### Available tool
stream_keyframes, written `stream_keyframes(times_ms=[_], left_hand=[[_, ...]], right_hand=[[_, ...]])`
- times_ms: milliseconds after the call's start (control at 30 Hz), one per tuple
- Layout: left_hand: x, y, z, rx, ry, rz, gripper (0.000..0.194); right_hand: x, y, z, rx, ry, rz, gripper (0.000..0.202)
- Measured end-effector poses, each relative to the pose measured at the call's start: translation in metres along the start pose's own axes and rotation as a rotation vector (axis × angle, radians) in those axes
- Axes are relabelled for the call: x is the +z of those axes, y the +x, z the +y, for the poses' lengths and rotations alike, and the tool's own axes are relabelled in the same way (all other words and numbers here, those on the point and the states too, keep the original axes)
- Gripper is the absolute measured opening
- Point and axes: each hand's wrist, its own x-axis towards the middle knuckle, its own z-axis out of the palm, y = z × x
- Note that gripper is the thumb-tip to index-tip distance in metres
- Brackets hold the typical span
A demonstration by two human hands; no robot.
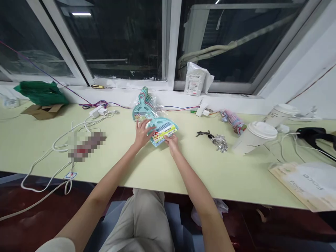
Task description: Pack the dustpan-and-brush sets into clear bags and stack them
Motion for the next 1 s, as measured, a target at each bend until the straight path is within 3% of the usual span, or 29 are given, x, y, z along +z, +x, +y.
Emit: stream_keyframes(times_ms=[100,133,200,267,367,467,667,867,1000], left_hand=[[0.005,0.012,0.001,-0.323,-0.309,0.242,0.062],[0.009,0.016,0.0,-0.463,-0.473,0.275,0.07],[0.019,0.023,-0.003,-0.712,-0.83,0.202,0.073],[0.034,0.024,-0.003,-0.849,-1.092,0.061,0.068],[0.055,0.016,0.003,-0.879,-1.241,-0.002,0.058],[0.064,0.008,0.012,-0.881,-1.29,-0.038,0.046],[0.052,0.012,0.014,-0.836,-1.271,-0.045,0.049],[0.052,0.005,0.013,-0.854,-1.255,-0.309,0.057],[0.056,0.009,0.017,-0.763,-1.321,-0.128,0.059]], right_hand=[[-0.002,0.001,-0.005,-0.089,0.042,0.017,0.052],[-0.003,0.002,-0.006,-0.097,0.041,0.01,0.054],[-0.002,0.002,-0.007,-0.093,0.035,-0.004,0.054],[-0.002,0.003,-0.007,-0.094,0.042,0.007,0.05],[-0.003,0.003,-0.008,-0.127,0.058,0.074,0.046],[-0.003,0.003,-0.01,-0.151,0.048,0.127,0.042],[0.0,-0.001,-0.015,-0.179,0.019,0.151,0.039],[-0.004,0.002,-0.018,-0.222,0.016,0.185,0.039],[-0.003,0.002,-0.016,-0.171,0.001,0.14,0.037]])
